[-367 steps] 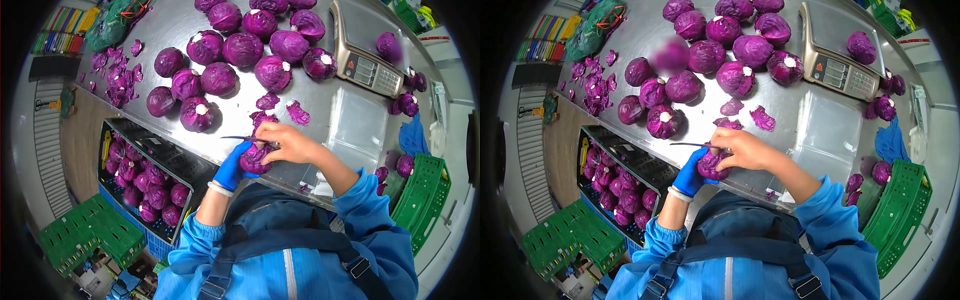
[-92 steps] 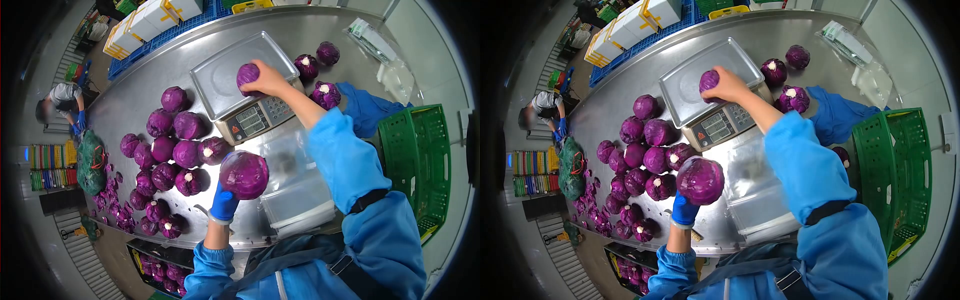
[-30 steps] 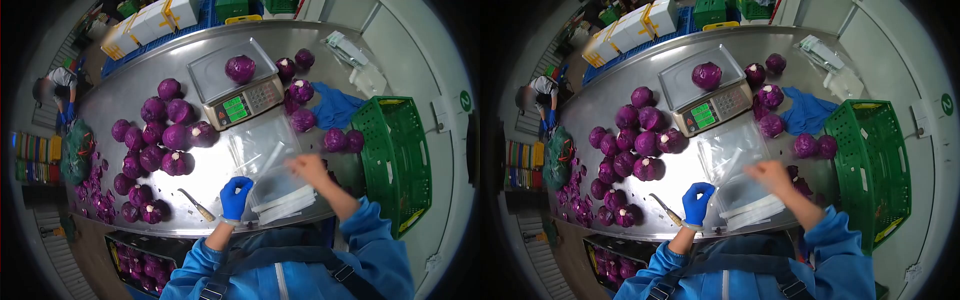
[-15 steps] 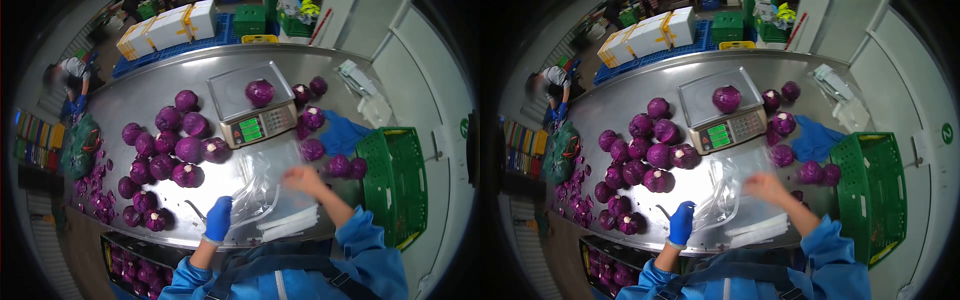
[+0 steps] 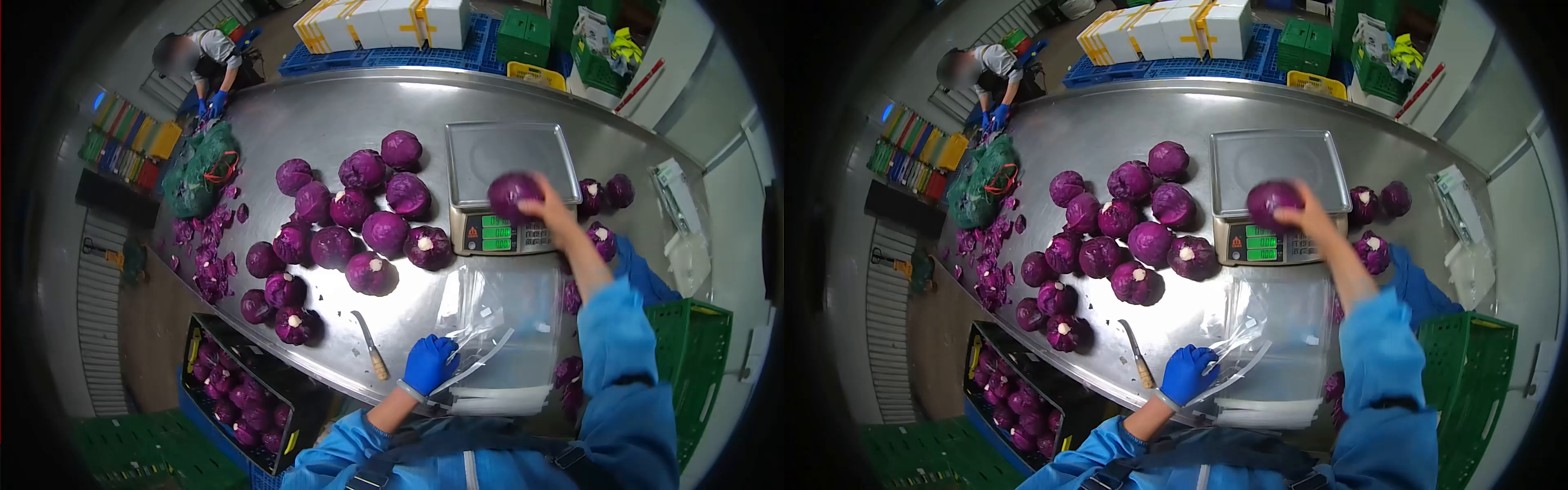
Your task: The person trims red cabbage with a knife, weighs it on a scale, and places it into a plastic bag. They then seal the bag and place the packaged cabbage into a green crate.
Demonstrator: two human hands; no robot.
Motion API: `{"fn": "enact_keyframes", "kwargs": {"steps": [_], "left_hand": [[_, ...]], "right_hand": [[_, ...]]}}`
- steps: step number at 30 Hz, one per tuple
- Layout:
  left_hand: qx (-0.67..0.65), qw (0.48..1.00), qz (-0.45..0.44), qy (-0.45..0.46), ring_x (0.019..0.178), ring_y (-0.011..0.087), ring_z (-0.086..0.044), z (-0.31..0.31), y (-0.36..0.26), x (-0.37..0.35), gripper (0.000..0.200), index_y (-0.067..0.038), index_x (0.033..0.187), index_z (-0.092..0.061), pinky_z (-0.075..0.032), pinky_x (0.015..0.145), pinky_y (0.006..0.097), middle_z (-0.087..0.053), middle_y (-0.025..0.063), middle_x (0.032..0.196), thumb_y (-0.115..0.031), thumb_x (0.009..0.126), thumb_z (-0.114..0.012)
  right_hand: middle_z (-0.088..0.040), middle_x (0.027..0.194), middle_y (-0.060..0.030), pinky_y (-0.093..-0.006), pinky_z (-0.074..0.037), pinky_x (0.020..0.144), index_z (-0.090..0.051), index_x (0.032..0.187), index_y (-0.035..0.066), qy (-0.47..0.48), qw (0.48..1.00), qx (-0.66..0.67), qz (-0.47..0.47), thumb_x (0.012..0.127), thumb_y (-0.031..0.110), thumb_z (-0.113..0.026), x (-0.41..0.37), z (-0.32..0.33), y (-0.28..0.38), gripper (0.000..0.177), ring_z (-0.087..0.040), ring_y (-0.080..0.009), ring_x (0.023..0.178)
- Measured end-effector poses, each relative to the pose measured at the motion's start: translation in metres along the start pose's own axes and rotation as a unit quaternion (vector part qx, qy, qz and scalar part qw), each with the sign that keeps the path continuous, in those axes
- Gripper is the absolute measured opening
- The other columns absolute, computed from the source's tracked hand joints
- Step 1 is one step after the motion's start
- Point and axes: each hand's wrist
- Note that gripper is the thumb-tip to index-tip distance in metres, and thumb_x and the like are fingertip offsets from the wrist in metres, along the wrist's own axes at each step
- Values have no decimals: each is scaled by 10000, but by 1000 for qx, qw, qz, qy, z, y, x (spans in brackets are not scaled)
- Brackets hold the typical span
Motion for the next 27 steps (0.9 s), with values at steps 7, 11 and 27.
{"fn": "enact_keyframes", "kwargs": {"steps": [7, 11, 27], "left_hand": [[-311, 912, 181, 197, 1063, 339, -595, 4, 17, -20, 356, -66, 1124, -610, -474, 909, 412, -594, 167, 1187, -147, 784, -675], [-487, 857, 151, 77, 1277, 336, -473, 10, 6, -54, 691, -85, 1406, -400, -399, 1047, 367, -418, 185, 1432, 36, 756, -600], [-298, 944, -104, 99, 1270, 339, -483, 98, -11, -83, 900, -151, 1475, -345, -460, 962, 380, -389, 118, 1486, 181, 641, -405]], "right_hand": [[-481, 1328, -119, -448, -389, 1076, -331, 1423, 80, 135, 845, 478, -199, 614, 119, -783, -231, -132, -96, 927, -481, -289, 1243], [-481, 1289, -112, -401, -401, 1046, -318, 1411, 72, 57, 962, 241, -111, 615, 85, -819, -272, -152, -107, 941, -472, -263, 1230], [-634, 950, -140, -452, -492, 767, -614, 871, 32, -114, 843, -511, 124, 780, 214, -689, -286, -200, -92, 216, -602, -327, 881]]}}
Point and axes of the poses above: each hand's wrist, its own x-axis towards the middle knuckle, its own z-axis out of the back of the hand, y = z × x
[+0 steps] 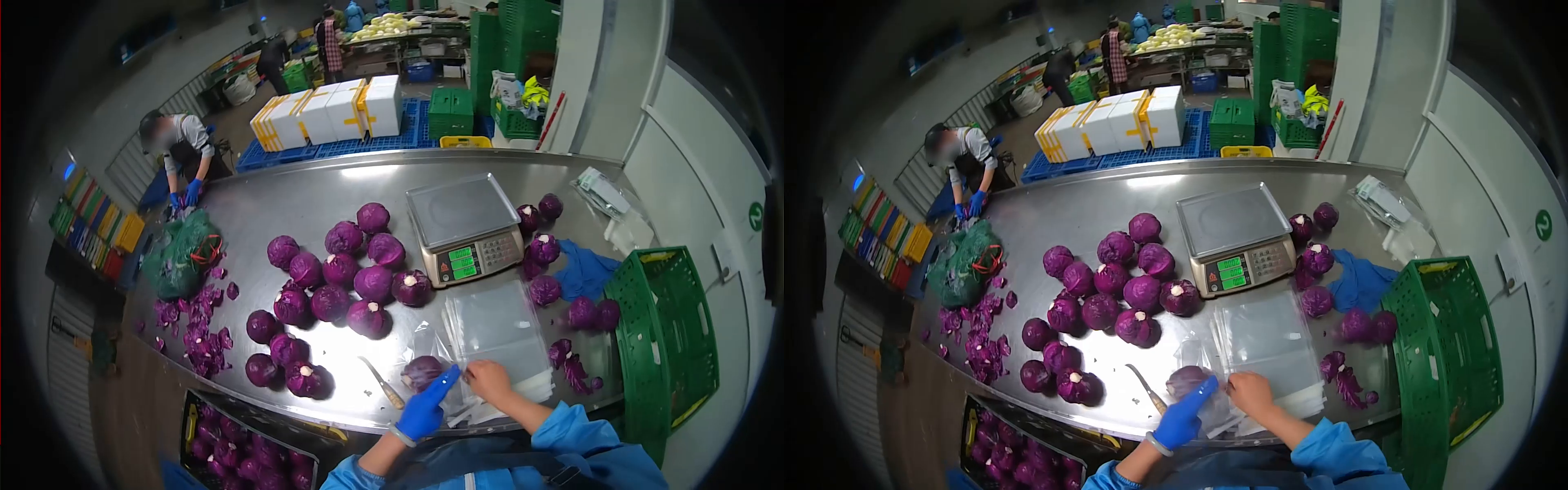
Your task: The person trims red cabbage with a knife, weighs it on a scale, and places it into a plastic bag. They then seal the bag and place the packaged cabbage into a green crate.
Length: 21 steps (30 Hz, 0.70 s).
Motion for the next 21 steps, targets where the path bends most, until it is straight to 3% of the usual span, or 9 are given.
{"fn": "enact_keyframes", "kwargs": {"steps": [1, 5, 9, 12, 14, 16, 18, 19, 21], "left_hand": [[10, 1000, -3, -24, 1308, 315, -452, 13, 1, -3, 865, -125, 1449, -394, -428, 1013, 363, -419, 129, 1463, 188, 643, -389], [90, 994, -18, -63, 1040, 294, -650, 64, -15, -17, 616, -120, 1178, -638, -537, 836, 314, -596, 72, 1295, 143, 650, -463], [85, 994, -17, -71, 890, 302, -672, 40, 1, -62, 356, -102, 991, -638, -535, 716, 357, -603, 122, 1260, 82, 703, -536], [217, 944, 26, -248, 894, 346, -660, 10, -16, -80, 277, -112, 1015, -631, -527, 710, 401, -554, 170, 1282, -2, 763, -601], [79, 929, 284, -223, 1101, 385, -578, -2, -38, -99, 414, -102, 1203, -569, -502, 872, 425, -467, 188, 1361, -24, 797, -591], [158, 931, 180, -277, 1161, 381, -546, -19, -22, -121, 540, -76, 1319, -500, -488, 914, 411, -471, 187, 1367, 40, 793, -536], [237, 917, 137, -291, 952, 320, -646, -19, -29, -136, 614, -65, 1351, -481, -508, 787, 356, -505, 177, 1313, 122, 768, -517], [163, 920, 204, -291, 1082, 345, -604, -24, -37, -146, 625, -74, 1366, -473, -493, 861, 363, -503, 182, 1331, 119, 773, -504], [204, 911, 198, -297, 1000, 365, -635, -38, -50, -151, 599, -103, 1391, -454, -505, 808, 382, -506, 185, 1338, 54, 818, -534]], "right_hand": [[-643, 863, -133, -449, -499, 722, -614, 782, 41, -4, 1000, 10, 9, 793, 215, -667, 3, 4, 3, 183, -614, -324, 811], [-611, 613, -142, -452, -510, 603, -621, 602, 54, -13, 999, 17, 30, 832, 259, -582, -22, 41, 40, 310, -621, -340, 608], [-643, 694, -181, -482, -504, 641, -666, 686, 40, 168, 983, 14, -69, 885, 353, -524, -69, 44, 53, 398, -638, -374, 680], [-641, 726, -211, -514, -481, 667, -691, 750, 53, 200, 973, 42, -108, 920, 401, -478, -101, 40, 53, 442, -624, -410, 712], [-637, 724, -219, -523, -478, 677, -694, 756, 52, 187, 978, 42, -86, 944, 408, -453, -123, 22, 39, 469, -620, -423, 718], [-634, 730, -237, -523, -474, 681, -697, 771, 38, 220, 971, 33, -91, 964, 440, -419, -133, 28, 34, 525, -621, -426, 731], [-645, 728, -228, -503, -482, 691, -700, 757, 34, 264, 951, 47, -151, 965, 454, -415, -142, 29, 16, 548, -632, -410, 738], [-649, 734, -223, -503, -486, 706, -695, 740, 35, 257, 951, 65, -159, 965, 472, -402, -146, 29, 11, 572, -631, -417, 745], [-657, 746, -214, -502, -494, 736, -687, 707, 37, 251, 946, 101, -178, 966, 509, -376, -164, 33, 1, 622, -628, -431, 759]]}}
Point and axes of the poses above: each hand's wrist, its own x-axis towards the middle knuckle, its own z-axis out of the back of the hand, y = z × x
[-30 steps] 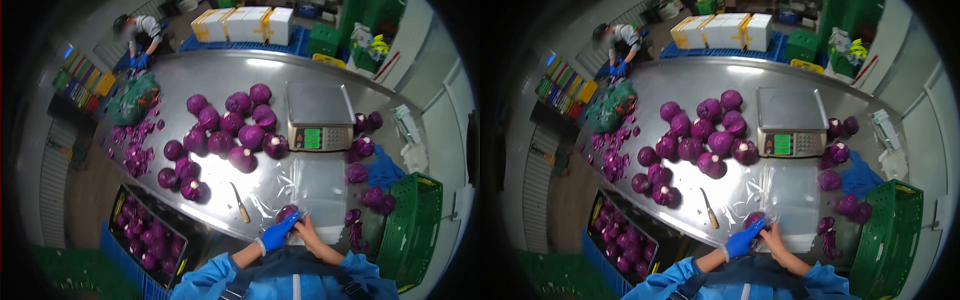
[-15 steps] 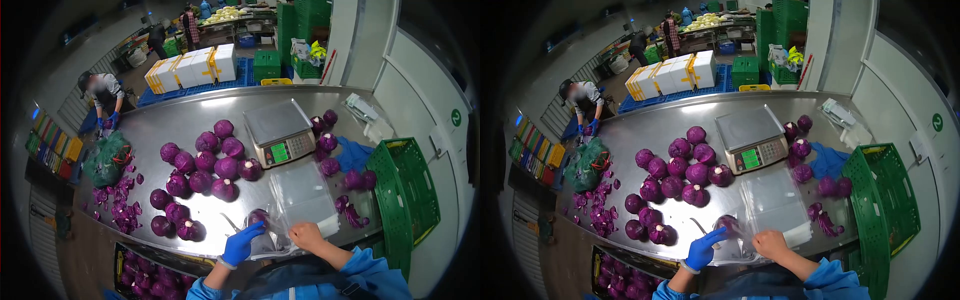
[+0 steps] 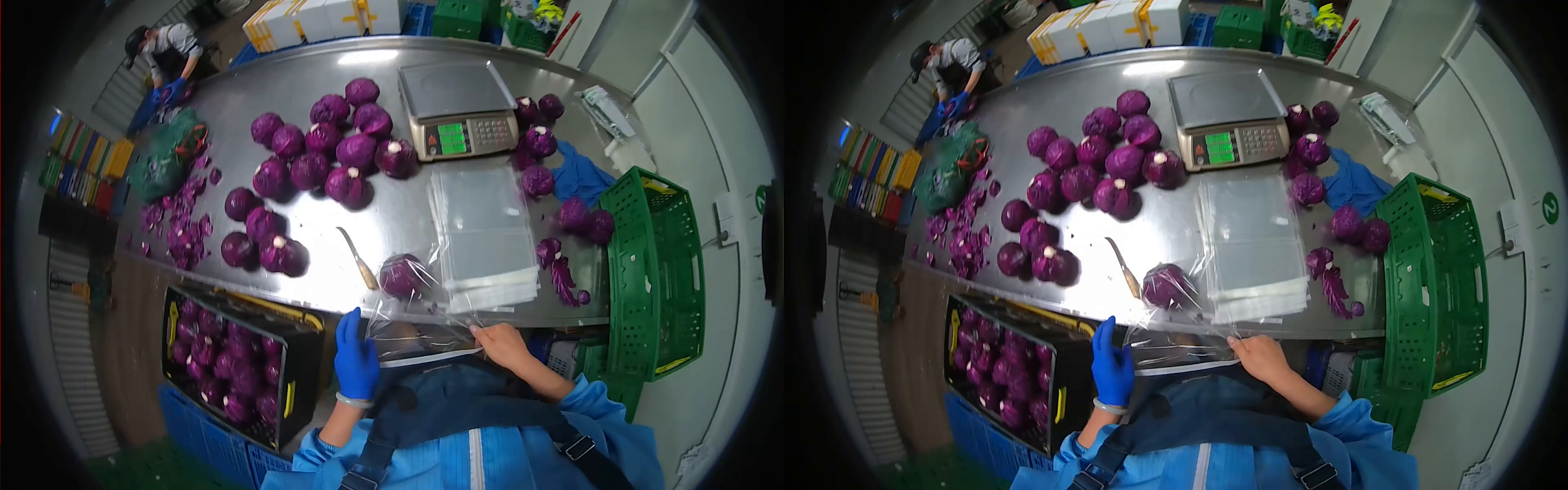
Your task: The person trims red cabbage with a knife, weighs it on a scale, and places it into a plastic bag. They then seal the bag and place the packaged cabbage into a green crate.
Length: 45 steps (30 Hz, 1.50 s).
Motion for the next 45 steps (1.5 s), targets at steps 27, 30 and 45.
{"fn": "enact_keyframes", "kwargs": {"steps": [27, 30, 45], "left_hand": [[-86, 948, 203, 228, 728, 252, -697, -17, 25, -101, 776, -183, 1512, -220, -534, 687, 386, -692, 173, 787, -130, 851, -624], [-387, 837, 286, 259, 791, 210, -701, 13, 33, -83, 643, -106, 1481, -304, -554, 728, 344, -708, 138, 885, -159, 910, -594], [-457, 829, 171, 272, 957, 252, -669, -35, 74, 8, 420, 22, 1169, -619, -510, 885, 360, -675, 148, 1095, -336, 996, -483]], "right_hand": [[-633, 942, -130, -433, -517, 733, -638, 968, 22, 227, 843, -470, 133, 772, 123, -605, -102, 1, -254, 223, -641, -312, 881], [-677, 868, -131, -462, -519, 769, -696, 904, 73, 361, 814, -449, 71, 750, 97, -603, -106, 44, -206, 181, -663, -343, 838], [-685, 739, -169, -322, -540, 712, -634, 918, -23, 237, 919, 305, 81, 977, 382, -499, 118, 16, -5, 430, -693, -279, 708]]}}
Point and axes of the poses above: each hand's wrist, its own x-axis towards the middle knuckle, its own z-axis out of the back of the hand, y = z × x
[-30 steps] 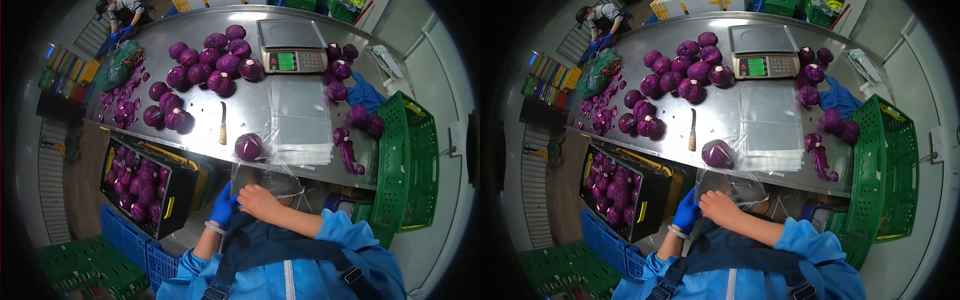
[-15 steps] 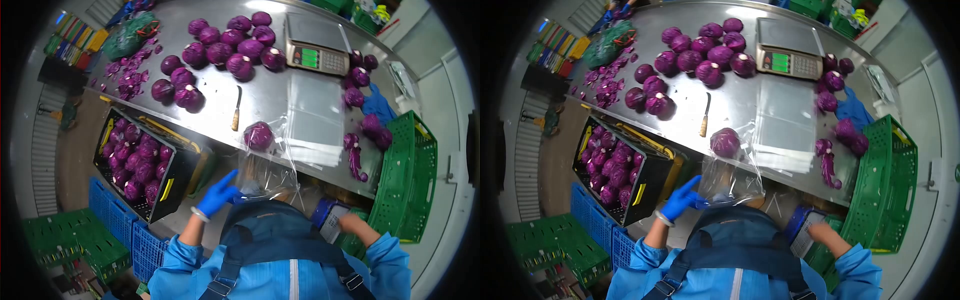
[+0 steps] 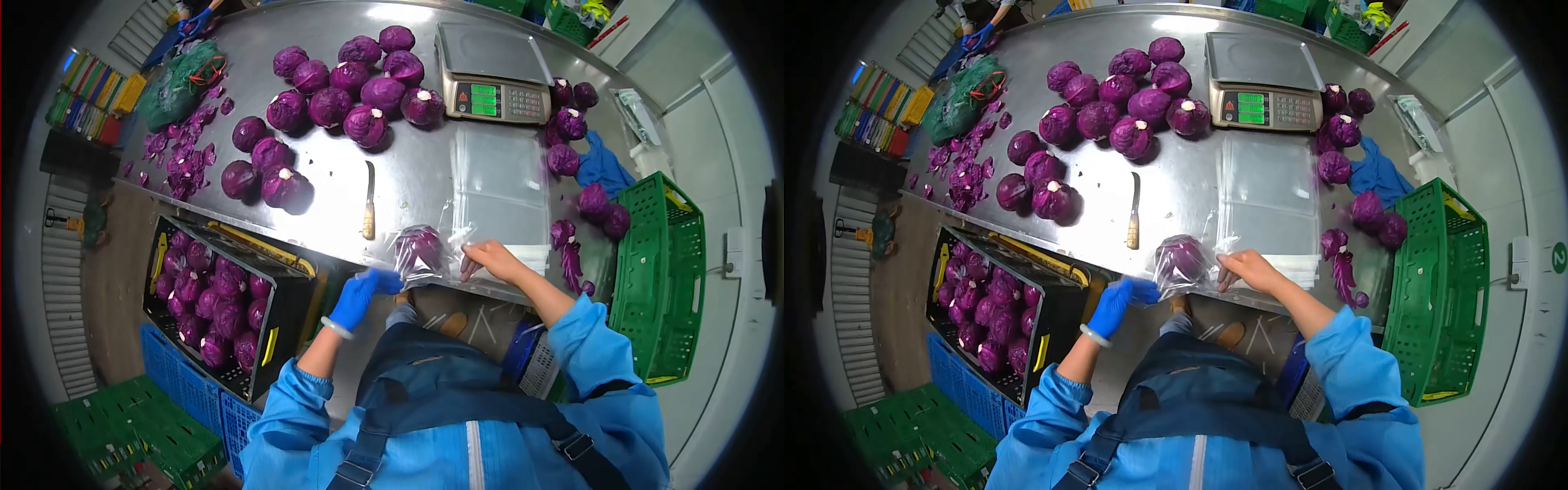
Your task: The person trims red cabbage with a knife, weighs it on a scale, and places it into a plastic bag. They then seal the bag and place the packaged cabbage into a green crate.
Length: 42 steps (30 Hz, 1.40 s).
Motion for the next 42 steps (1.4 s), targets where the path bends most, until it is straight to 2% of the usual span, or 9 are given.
{"fn": "enact_keyframes", "kwargs": {"steps": [5, 9, 16, 22, 24, 28, 35, 38, 42], "left_hand": [[-227, 942, 179, -172, 843, 221, -671, 13, 50, 60, 561, 69, 1076, -616, -546, 787, 345, -689, 124, 951, -447, 1010, -407], [-275, 924, 229, -138, 830, 234, -685, 20, 75, 67, 593, 60, 1058, -620, -565, 744, 361, -693, 155, 954, -479, 1006, -378], [-31, 949, 232, -212, 778, 250, -691, 18, 52, 57, 388, -4, 1092, -615, -562, 684, 370, -698, 156, 909, -348, 949, -506], [507, 833, -209, -70, 1231, 317, -529, 12, -18, 87, 656, -87, 1382, -466, -431, 1002, 376, -520, 185, 1357, 13, 746, -593], [163, 983, -50, 73, 1395, 255, -333, 18, 19, 110, 657, -68, 1432, -414, -291, 1127, 351, -369, 135, 1496, 3, 795, -560], [-38, 957, 270, 97, 1218, 205, -512, 24, -4, 155, 538, 0, 1409, -405, -377, 1060, 321, -509, 104, 1369, -370, 1017, -411], [-61, 990, 101, 71, 1207, 203, -505, -93, -62, 156, 541, 26, 1402, -392, -388, 1043, 315, -534, 122, 1315, -159, 927, -575], [49, 995, 69, 51, 1198, 199, -504, -204, -84, 168, 581, 12, 1434, -344, -388, 1036, 323, -516, 125, 1326, -134, 925, -582], [-147, 931, 95, 319, 1035, 188, -575, -275, -103, 193, 670, 6, 1478, -266, -444, 937, 331, -396, 132, 1448, -217, 935, -590]], "right_hand": [[-654, 634, -148, -311, -502, 653, -629, 855, -9, -136, 966, 92, -202, 915, 315, -478, 30, -1, 9, 362, -665, -220, 657], [-663, 889, -179, -374, -507, 763, -581, 1071, -19, -470, 876, -106, 32, 857, 272, -570, 20, -2, 26, 362, -655, -294, 863], [-420, 1386, -118, -504, -363, 1037, -475, 1342, 161, 1, 802, -574, 167, 588, 276, -826, 61, -61, 58, 840, -418, -365, 1249], [-408, 1400, -126, -439, -419, 1022, -441, 1378, 185, -36, 871, -452, 189, 567, 248, -822, 71, -46, 28, 898, -441, -367, 1222], [-386, 1433, -118, -406, -399, 1048, -425, 1382, 115, -36, 957, -270, 103, 647, 274, -820, 76, -32, 18, 849, -435, -337, 1254], [-363, 1475, -110, -396, -389, 1060, -329, 1442, 69, -25, 978, 187, -90, 849, 414, -680, 68, -5, -5, 771, -405, -296, 1307], [-547, 1291, -105, -446, -440, 1022, -285, 1456, 86, 47, 765, 638, 80, 939, 474, -548, -70, 46, 26, 698, -563, -248, 1139], [-573, 1242, -115, -375, -454, 993, -354, 1417, 43, -221, 899, 372, 62, 902, 306, -652, -110, 58, 25, 650, -566, -222, 1134], [-614, 1218, -120, -418, -472, 978, -526, 1284, 31, -233, 745, 590, 207, 819, 278, -707, -194, 147, -30, 556, -576, -267, 1143]]}}
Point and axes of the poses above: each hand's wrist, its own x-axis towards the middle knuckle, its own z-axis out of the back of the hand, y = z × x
